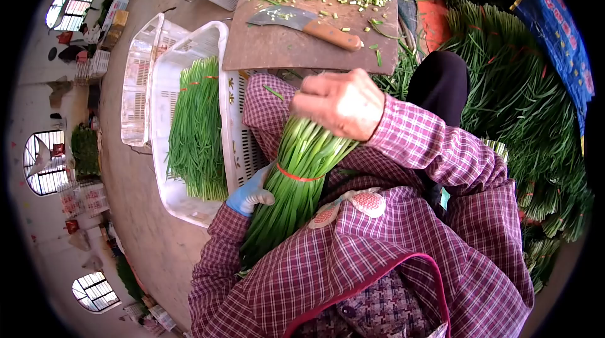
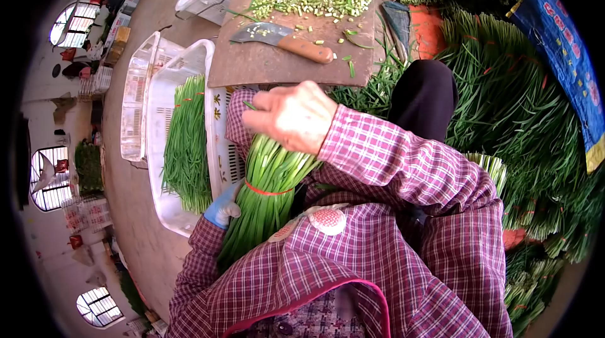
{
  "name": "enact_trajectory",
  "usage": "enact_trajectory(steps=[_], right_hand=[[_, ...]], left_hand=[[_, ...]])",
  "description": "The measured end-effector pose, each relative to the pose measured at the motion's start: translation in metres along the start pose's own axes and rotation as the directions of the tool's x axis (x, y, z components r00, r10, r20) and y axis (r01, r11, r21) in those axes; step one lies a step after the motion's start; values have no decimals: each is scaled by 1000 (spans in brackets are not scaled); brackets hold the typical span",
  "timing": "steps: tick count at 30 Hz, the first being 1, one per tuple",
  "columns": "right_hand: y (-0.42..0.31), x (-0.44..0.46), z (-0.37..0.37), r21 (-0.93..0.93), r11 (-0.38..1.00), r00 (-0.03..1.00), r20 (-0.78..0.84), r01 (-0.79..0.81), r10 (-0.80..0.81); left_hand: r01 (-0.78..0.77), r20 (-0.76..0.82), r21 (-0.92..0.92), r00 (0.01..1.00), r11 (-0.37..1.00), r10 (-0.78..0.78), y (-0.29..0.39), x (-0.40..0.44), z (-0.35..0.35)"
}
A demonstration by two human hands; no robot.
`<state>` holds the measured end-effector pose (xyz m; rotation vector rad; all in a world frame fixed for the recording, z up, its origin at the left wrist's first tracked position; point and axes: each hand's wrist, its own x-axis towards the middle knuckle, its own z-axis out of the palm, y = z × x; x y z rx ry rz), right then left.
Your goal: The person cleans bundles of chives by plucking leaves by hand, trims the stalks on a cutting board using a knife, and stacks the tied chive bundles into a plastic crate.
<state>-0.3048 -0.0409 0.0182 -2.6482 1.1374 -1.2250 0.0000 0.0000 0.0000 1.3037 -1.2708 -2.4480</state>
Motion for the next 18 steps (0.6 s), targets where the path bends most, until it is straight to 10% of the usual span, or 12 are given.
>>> enact_trajectory(steps=[7, 18], right_hand=[[48, -10, -27, -278, 857, 901, -110, -434, 420], [-26, 4, 10, 173, 964, 971, 95, 200, -218]], left_hand=[[-26, -120, 81, 992, 996, 36, -4, -13, 1], [-10, -124, 23, 992, 1000, 13, 8, -6, 20]])
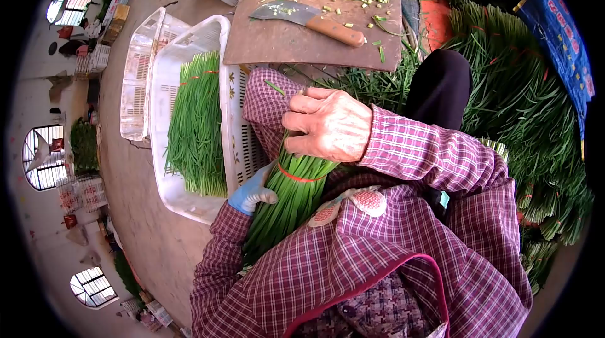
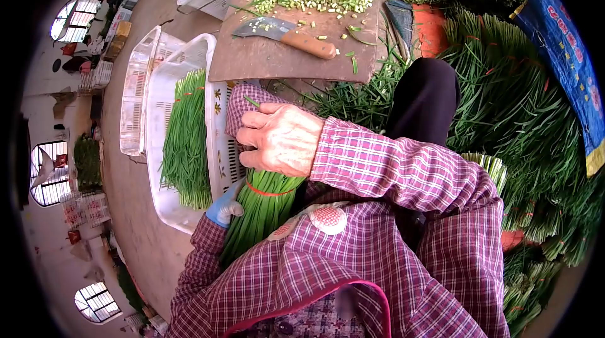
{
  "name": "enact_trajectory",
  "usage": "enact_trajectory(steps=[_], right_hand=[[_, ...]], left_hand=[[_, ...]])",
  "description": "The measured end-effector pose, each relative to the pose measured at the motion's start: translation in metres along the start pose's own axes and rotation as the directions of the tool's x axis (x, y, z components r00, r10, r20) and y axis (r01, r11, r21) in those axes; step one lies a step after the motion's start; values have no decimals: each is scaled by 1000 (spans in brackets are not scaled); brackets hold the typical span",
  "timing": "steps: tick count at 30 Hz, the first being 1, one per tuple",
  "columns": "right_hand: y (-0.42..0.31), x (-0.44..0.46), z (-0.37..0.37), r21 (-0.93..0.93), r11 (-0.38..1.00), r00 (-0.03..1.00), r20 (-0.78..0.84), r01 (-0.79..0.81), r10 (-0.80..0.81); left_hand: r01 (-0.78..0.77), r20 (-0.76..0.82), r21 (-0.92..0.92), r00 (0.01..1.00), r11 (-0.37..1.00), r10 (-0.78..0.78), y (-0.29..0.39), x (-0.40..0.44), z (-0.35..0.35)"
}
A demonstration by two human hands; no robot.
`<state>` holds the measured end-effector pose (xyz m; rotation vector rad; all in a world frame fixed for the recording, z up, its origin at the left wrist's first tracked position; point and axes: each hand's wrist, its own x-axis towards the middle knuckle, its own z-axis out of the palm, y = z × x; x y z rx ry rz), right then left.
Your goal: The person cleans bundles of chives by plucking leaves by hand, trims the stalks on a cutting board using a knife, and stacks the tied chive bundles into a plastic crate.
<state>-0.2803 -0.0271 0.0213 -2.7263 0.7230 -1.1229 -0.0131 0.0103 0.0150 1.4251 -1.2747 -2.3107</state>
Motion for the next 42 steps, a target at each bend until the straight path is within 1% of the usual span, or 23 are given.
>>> enact_trajectory(steps=[2, 5, 6, 8, 9, 11, 13, 17, 19, 21, 23, 24, 25, 27, 30, 31, 33, 34, 35, 37, 38, 40, 42], right_hand=[[1, 1, 2, -39, 998, 998, -20, 51, -52], [1, -2, -2, -66, 997, 999, -2, 44, -44], [3, -4, -2, -63, 997, 998, -40, 54, -57], [4, -7, -7, -59, 998, 1000, -17, 24, -25], [5, -10, -9, -56, 998, 1000, 4, 0, 0], [5, -11, -14, -79, 997, 999, 28, -18, 21], [7, -12, -21, -103, 994, 998, 50, -34, 39], [18, -16, -33, -84, 991, 994, -17, -108, 107], [29, -21, -52, -175, 972, 988, -42, -156, 151], [50, -31, -77, -282, 941, 978, -146, -186, 149], [75, -53, -113, -380, 867, 937, -263, -321, 232], [78, -65, -130, -420, 830, 925, -255, -368, 281], [79, -76, -142, -461, 788, 912, -247, -409, 328], [79, -96, -154, -556, 634, 838, -273, -538, 472], [88, -133, -171, -579, 409, 698, -466, -705, 543], [86, -139, -173, -551, 265, 576, -529, -792, 623], [106, -182, -183, -666, 193, 595, -450, -721, 666], [110, -187, -177, -699, 250, 659, -404, -670, 634], [111, -193, -169, -692, 296, 668, -357, -659, 653], [84, -144, -136, -607, 476, 739, -300, -636, 604], [67, -115, -115, -538, 595, 790, -270, -597, 550], [29, -65, -66, -349, 820, 892, -174, -453, 418], [-2, -32, -26, -177, 934, 950, -104, -310, 296]], left_hand=[[3, 10, -37, 1000, 999, -3, -3, 0, -1], [-21, -26, -33, 999, 999, 20, -3, 1, 6], [-20, -23, -35, 1000, 999, 19, -2, 2, 9], [-20, 24, -93, 999, 995, 22, -1, 4, 12], [-19, 31, -95, 999, 995, 22, -4, 7, 10], [-32, 116, -103, 992, 994, 44, -12, 14, 5], [-42, 122, -91, 991, 995, 53, -12, 14, 4], [-78, 76, -79, 994, 994, 84, -12, 8, 6], [-85, 68, -59, 994, 995, 89, -18, 7, 2], [-88, 60, -38, 994, 995, 91, -32, 6, -8], [-119, 4, -27, 993, 993, 119, -54, 4, -23], [-129, -13, -22, 992, 991, 129, -63, 3, -30], [-138, -50, -77, 990, 987, 134, -72, 2, -36], [-150, -85, -130, 986, 980, 140, -81, 3, -46], [-95, -90, -229, 993, 969, 76, -97, -4, -60], [-80, -101, -259, 993, 963, 55, -104, -7, -65], [-92, -161, -305, 986, 948, 44, -114, -12, -74], [-99, -175, -323, 984, 941, 43, -119, -13, -80], [-106, -189, -340, 981, 935, 43, -124, -13, -86], [-20, -185, -259, 982, 966, -30, -133, -11, -95], [12, -185, -232, 981, 973, -56, -129, -12, -91], [-75, -158, -391, 987, 917, 13, -85, -11, -51], [-80, -117, -402, 992, 912, 35, -82, -7, -49]])
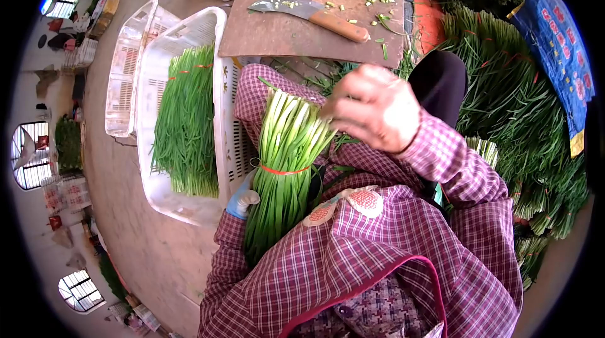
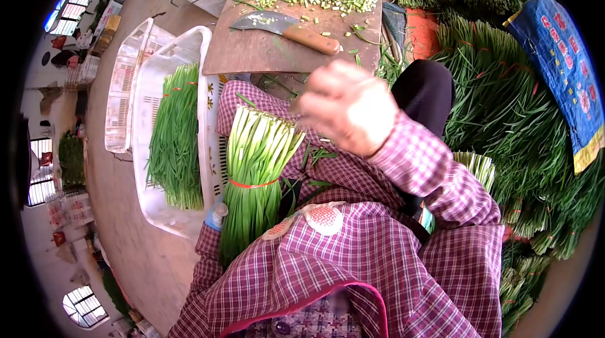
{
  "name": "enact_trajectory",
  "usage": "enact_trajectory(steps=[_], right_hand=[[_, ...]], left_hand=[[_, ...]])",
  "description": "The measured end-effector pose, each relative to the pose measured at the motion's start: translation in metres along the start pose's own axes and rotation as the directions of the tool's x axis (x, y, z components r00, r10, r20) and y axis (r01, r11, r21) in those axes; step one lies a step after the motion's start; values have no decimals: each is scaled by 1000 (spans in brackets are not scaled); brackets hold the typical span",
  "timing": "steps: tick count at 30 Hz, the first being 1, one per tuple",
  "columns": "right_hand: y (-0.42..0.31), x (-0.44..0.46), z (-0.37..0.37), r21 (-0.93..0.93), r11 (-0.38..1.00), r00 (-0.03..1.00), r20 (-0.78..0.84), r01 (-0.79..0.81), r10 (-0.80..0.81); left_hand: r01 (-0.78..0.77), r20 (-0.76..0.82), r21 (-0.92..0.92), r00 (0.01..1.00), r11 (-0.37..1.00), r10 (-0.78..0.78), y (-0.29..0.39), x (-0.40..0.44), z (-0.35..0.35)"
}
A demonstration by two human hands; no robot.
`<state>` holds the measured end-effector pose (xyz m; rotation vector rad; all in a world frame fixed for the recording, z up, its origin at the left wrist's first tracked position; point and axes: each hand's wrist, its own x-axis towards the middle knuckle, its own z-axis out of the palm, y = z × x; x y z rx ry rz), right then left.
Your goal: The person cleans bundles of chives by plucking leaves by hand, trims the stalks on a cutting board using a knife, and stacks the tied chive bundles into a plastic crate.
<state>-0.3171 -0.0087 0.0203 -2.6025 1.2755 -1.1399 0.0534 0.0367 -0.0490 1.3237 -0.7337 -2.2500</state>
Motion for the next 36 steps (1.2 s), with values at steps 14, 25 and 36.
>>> enact_trajectory(steps=[14, 25, 36], right_hand=[[-29, 9, 36, -77, 984, 986, 60, 163, -158], [1, 15, 26, -213, 977, 980, -200, -23, -20], [45, -20, -3, -288, 947, 989, -12, -144, 147]], left_hand=[[-76, 52, 184, 996, 980, 68, 16, -3, 27], [-33, 2, 162, 999, 986, 33, 5, -4, 17], [3, -16, 199, 1000, 980, 0, 0, 2, 6]])
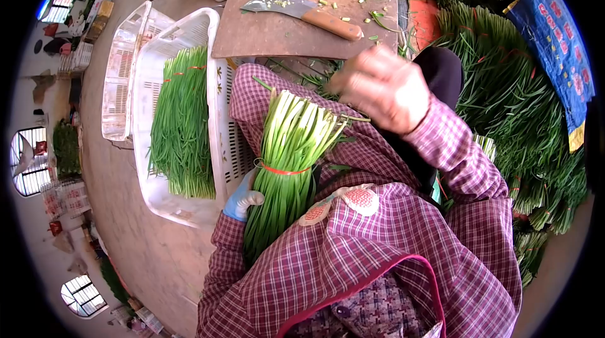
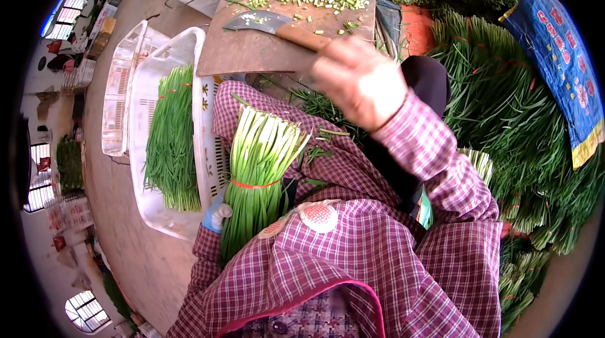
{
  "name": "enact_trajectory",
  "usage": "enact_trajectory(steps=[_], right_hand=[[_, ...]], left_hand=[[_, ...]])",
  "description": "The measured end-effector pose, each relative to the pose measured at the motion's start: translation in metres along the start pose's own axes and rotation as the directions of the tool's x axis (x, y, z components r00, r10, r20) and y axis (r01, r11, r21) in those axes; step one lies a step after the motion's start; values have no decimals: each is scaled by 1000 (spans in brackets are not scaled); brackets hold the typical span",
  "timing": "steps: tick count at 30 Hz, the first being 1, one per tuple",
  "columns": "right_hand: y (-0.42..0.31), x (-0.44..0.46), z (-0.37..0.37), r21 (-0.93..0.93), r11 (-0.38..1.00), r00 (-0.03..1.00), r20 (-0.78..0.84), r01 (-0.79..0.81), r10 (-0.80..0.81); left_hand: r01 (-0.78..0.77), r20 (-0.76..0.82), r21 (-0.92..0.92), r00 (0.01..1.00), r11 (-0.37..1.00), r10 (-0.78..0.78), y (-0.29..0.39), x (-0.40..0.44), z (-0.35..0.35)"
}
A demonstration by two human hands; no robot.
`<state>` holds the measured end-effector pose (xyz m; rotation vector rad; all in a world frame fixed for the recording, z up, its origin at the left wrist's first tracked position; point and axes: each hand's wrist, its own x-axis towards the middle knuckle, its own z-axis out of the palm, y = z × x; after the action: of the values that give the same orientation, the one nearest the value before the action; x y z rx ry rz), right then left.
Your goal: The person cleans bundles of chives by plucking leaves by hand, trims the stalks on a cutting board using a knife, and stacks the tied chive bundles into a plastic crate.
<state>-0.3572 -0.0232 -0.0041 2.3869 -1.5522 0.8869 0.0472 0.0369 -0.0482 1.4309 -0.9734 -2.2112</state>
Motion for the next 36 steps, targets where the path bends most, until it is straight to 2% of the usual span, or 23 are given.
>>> enact_trajectory(steps=[2, 4, 5, 6, 10, 12, 13, 14, 16, 17, 18, 19, 21, 23, 24, 26, 27, 29, 32, 36], right_hand=[[-46, 4, 13, 248, 951, 981, 14, 186, -195], [-69, 14, 19, 346, 882, 945, -61, 321, -321], [-74, 17, 20, 320, 873, 930, -120, 369, -349], [-74, 20, 20, 302, 869, 919, -110, 393, -378], [-61, 20, 12, 268, 884, 924, -107, 383, -368], [-36, 18, 4, 175, 939, 950, -161, 295, -268], [-15, 16, -11, 124, 979, 977, -155, 164, -144], [17, 12, -24, 21, 999, 971, -238, 40, -34], [77, 0, -54, -98, 959, 916, -335, -266, 220], [117, -20, -62, -175, 900, 886, -325, -399, 330], [123, -20, -79, -355, 856, 922, -238, -376, 306], [122, -24, -86, -391, 815, 903, -144, -427, 404], [89, -15, -82, -346, 898, 962, -132, -270, 239], [31, 3, -63, -147, 977, 979, -158, -155, 132], [1, 10, -50, 23, 996, 990, -113, -82, 84], [-48, 12, -20, 201, 978, 998, -36, 58, -52], [-71, 14, -15, 250, 966, 998, 3, 63, -66], [-92, 13, 5, 314, 944, 995, -32, 105, -99], [-113, 6, 6, 275, 961, 999, 12, 39, -44], [-132, -3, 5, 217, 975, 998, 62, -46, 33]], left_hand=[[-11, 57, -46, 998, 999, 14, 19, -4, 21], [-11, 54, -14, 998, 1000, 11, 22, -4, 24], [-9, 60, 15, 998, 1000, 8, 23, -4, 26], [-10, 58, 14, 998, 1000, 9, 26, -5, 29], [-2, 57, 16, 998, 1000, 1, 28, -5, 30], [-10, 59, 29, 998, 1000, 8, 20, -3, 22], [-31, 26, 30, 999, 999, 30, 11, -4, 15], [-51, -5, 33, 999, 998, 52, 6, -5, 10], [-61, 10, 8, 998, 998, 60, 6, -6, 6], [-71, 20, -19, 997, 997, 72, 5, -7, 4], [-71, 21, -22, 997, 997, 71, 2, -8, 0], [-37, -21, -20, 999, 999, 36, 0, -8, -4], [1, -62, -19, 998, 1000, -2, 0, -6, -5], [19, -61, 30, 998, 999, -18, 8, -3, 4], [23, -65, 33, 998, 999, -21, 16, -4, 13], [-55, -5, 28, 998, 998, 55, 35, -8, 35], [-57, -8, 29, 998, 998, 57, 40, -10, 41], [-79, 17, 34, 997, 996, 78, 45, -15, 49], [-55, -60, 24, 997, 998, 56, 51, -21, 60], [-64, -86, 22, 994, 998, 66, 53, -22, 68]])
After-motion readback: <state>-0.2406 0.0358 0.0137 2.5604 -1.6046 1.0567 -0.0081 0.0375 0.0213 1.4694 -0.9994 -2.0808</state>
